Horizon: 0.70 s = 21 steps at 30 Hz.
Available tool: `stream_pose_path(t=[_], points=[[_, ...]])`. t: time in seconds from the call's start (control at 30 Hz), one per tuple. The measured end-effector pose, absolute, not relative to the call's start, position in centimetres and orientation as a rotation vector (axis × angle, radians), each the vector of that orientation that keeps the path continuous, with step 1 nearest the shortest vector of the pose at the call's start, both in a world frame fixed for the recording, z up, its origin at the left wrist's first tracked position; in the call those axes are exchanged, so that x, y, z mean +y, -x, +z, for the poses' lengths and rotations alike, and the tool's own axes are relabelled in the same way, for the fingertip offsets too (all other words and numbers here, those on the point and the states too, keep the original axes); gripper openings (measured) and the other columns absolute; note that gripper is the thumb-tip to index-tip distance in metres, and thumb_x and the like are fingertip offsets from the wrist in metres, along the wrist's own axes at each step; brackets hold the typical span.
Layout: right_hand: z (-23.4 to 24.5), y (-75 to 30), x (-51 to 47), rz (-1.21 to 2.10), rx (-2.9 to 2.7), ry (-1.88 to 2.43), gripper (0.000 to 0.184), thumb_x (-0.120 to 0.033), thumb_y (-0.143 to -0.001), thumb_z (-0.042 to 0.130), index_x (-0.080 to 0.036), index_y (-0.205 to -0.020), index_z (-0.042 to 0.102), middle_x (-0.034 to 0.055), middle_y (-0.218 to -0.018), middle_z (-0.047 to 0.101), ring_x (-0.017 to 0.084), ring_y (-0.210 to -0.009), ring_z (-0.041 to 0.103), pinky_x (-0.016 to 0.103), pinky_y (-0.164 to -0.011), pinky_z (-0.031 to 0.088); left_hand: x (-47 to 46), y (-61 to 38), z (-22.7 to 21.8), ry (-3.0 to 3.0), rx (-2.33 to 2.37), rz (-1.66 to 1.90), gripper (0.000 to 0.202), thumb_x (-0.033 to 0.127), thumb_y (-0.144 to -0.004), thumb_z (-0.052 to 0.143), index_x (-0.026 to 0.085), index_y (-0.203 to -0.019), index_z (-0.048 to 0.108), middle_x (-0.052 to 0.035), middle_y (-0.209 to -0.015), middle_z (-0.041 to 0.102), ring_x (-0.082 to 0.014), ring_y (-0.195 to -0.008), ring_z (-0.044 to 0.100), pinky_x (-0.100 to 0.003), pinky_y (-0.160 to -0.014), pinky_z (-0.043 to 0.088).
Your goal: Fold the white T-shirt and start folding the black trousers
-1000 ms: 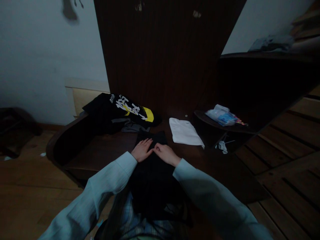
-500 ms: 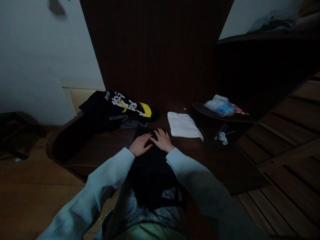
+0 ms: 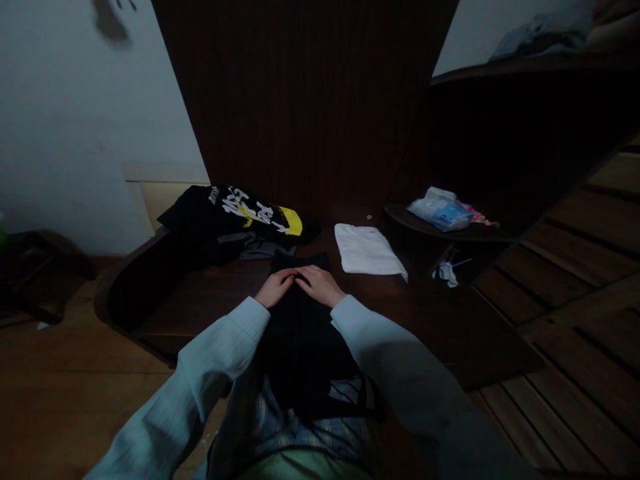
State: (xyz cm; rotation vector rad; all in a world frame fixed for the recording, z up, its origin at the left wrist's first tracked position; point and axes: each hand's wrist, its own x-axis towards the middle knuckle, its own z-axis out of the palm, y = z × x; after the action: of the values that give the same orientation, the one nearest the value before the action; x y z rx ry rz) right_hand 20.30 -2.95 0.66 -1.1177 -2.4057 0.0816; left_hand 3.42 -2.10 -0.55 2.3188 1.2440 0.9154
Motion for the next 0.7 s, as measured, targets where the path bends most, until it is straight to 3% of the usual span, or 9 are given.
stream_pose_path(t=[0.07, 0.17, 0.37, 0.7], points=[[0.8, -20.3, -3.1, 0.077, -2.420, 1.095, 0.039, -0.035, -0.087, 0.042, -0.016, -0.119, 0.051, 0.0079, -0.112, 0.060, 0.017, -0.106, 0.051, 0.030, -0.089, 0.042, -1.1, -2.5, -0.5, -2.162, 1.399, 1.165, 0.026, 0.021, -0.079, 0.036, 0.016, -0.090, 0.060, -0.0071, -0.107, 0.061, -0.0175, -0.103, 0.053, -0.033, -0.094, 0.039], [0.8, -20.3, -3.3, 0.082, -2.476, 1.025, 0.037, -0.038, -0.086, 0.043, -0.020, -0.116, 0.055, 0.0049, -0.111, 0.060, 0.016, -0.106, 0.050, 0.029, -0.089, 0.042, 0.7, -1.1, -0.4, -1.880, 1.741, 1.380, 0.021, 0.024, -0.074, 0.049, 0.015, -0.090, 0.059, -0.0089, -0.099, 0.060, -0.0204, -0.098, 0.054, -0.034, -0.088, 0.041], [0.5, -20.2, -3.2, 0.049, -2.513, 0.963, 0.034, -0.042, -0.084, 0.045, -0.022, -0.104, 0.063, 0.0041, -0.110, 0.061, 0.017, -0.106, 0.050, 0.030, -0.088, 0.042, 3.4, 0.1, -1.2, -1.640, 1.726, 1.207, 0.028, 0.033, -0.066, 0.062, 0.017, -0.089, 0.061, -0.0028, -0.075, 0.062, -0.0177, -0.076, 0.058, -0.028, -0.072, 0.044], [0.3, -20.0, -3.1, 0.037, -2.491, 0.955, 0.029, -0.038, -0.083, 0.048, -0.022, -0.101, 0.064, 0.0041, -0.108, 0.062, 0.016, -0.104, 0.051, 0.029, -0.087, 0.043, 5.4, 0.8, -1.8, -1.611, 1.590, 1.305, 0.029, 0.033, -0.060, 0.066, 0.013, -0.081, 0.064, -0.0017, -0.066, 0.061, -0.0160, -0.067, 0.057, -0.027, -0.065, 0.044]])
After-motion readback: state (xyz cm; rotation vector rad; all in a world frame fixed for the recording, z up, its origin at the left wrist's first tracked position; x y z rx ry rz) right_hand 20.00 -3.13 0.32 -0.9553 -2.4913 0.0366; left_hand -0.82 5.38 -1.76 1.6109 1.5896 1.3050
